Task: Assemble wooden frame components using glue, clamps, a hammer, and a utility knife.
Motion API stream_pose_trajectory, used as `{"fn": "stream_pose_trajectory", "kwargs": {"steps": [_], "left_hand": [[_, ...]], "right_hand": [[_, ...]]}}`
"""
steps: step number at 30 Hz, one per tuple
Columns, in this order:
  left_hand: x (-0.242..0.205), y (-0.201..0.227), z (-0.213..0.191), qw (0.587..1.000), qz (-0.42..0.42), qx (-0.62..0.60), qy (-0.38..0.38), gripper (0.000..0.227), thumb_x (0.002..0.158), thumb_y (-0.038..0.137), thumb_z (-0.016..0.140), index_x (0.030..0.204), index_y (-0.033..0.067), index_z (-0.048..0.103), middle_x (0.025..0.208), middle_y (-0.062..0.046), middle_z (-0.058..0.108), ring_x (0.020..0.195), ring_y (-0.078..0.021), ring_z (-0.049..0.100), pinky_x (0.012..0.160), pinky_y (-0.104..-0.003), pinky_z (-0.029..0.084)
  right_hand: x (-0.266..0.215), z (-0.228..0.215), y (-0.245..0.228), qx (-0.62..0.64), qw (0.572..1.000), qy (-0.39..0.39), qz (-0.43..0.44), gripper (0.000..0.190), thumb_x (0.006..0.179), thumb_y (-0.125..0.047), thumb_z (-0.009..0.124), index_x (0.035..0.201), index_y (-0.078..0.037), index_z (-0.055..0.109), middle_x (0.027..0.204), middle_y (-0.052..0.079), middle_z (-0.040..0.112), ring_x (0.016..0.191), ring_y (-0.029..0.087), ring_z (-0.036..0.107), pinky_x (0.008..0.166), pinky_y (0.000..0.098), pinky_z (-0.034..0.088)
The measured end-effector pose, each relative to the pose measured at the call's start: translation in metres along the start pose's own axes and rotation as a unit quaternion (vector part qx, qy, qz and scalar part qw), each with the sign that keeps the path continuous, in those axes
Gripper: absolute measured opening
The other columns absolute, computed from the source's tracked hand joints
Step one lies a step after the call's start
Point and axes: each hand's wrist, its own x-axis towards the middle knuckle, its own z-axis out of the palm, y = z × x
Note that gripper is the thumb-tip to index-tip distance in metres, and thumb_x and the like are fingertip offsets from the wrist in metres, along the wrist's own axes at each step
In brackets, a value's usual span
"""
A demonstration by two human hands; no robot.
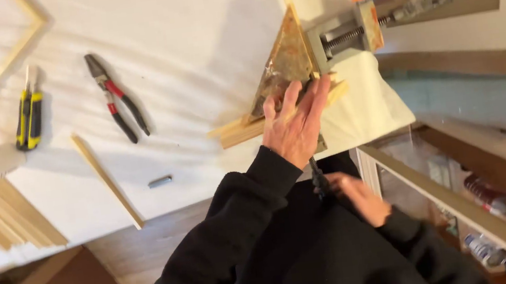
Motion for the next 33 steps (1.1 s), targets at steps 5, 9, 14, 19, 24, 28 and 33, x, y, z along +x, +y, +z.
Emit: {"fn": "stream_pose_trajectory", "kwargs": {"steps": [5,9,14,19,24,28,33], "left_hand": [[-0.005,-0.010,0.001,0.999,0.034,0.023,0.012,0.068,0.098,0.015,0.062,0.160,0.0117,0.035,0.145,0.002,0.061,0.135,-0.0243,0.045,0.104,-0.055,0.040],[0.000,-0.010,0.003,0.998,0.054,0.040,0.014,0.073,0.097,0.012,0.061,0.163,0.0147,0.029,0.145,0.005,0.061,0.135,-0.0232,0.045,0.104,-0.053,0.039],[-0.005,-0.008,0.005,0.996,0.067,0.054,0.008,0.076,0.099,0.010,0.061,0.166,0.0148,0.025,0.147,0.007,0.061,0.136,-0.0235,0.045,0.101,-0.052,0.039],[0.000,-0.014,0.002,0.994,0.084,0.066,-0.012,0.077,0.096,0.010,0.061,0.164,0.0107,0.024,0.149,0.003,0.060,0.134,-0.0254,0.045,0.100,-0.052,0.039],[0.003,-0.018,-0.002,0.994,0.087,0.060,-0.001,0.074,0.098,0.012,0.063,0.163,0.0114,0.027,0.148,0.003,0.060,0.134,-0.0261,0.045,0.099,-0.054,0.038],[-0.006,-0.013,-0.040,0.995,0.080,0.001,0.067,0.063,0.103,0.015,0.067,0.160,0.0141,0.040,0.148,0.002,0.059,0.135,-0.0227,0.052,0.111,-0.053,0.039],[-0.032,-0.098,-0.079,0.982,-0.001,-0.191,0.018,0.042,0.096,0.012,0.069,0.137,0.0104,0.059,0.131,-0.008,0.067,0.123,-0.0279,0.062,0.106,-0.045,0.046]], "right_hand": [[0.003,0.059,0.130,0.213,0.976,0.042,-0.022,0.065,0.119,-0.044,0.032,0.118,0.006,0.073,0.073,0.002,0.058,0.071,0.015,0.051,0.071,0.0289,0.042],[0.004,0.075,0.119,-0.110,0.951,0.289,0.010,0.039,0.107,-0.035,0.066,0.103,0.004,0.063,0.078,0.012,0.059,0.073,0.029,0.056,0.065,0.0382,0.043],[-0.007,0.102,0.041,-0.306,0.828,0.469,-0.033,0.038,0.095,-0.025,0.076,0.124,-0.002,0.066,0.087,0.019,0.070,0.078,0.029,0.067,0.068,0.0415,0.052],[-0.005,0.096,0.065,0.081,0.919,0.383,-0.056,0.034,0.105,-0.025,0.070,0.128,-0.002,0.071,0.102,0.015,0.077,0.084,0.018,0.064,0.078,0.0317,0.054],[-0.003,0.098,-0.002,-0.175,0.869,0.458,-0.064,0.056,0.083,-0.021,0.087,0.131,-0.003,0.063,0.119,0.015,0.071,0.099,0.026,0.070,0.090,0.0347,0.057],[0.024,0.092,-0.074,-0.333,0.800,0.469,-0.172,0.098,0.072,-0.022,0.095,0.152,0.000,0.043,0.156,0.022,0.044,0.142,0.041,0.048,0.117,0.0478,0.043],[0.072,0.082,-0.103,-0.351,0.798,0.459,-0.173,0.112,0.069,-0.023,0.098,0.157,0.001,0.033,0.161,0.025,0.036,0.145,0.044,0.040,0.119,0.0502,0.037]]}}
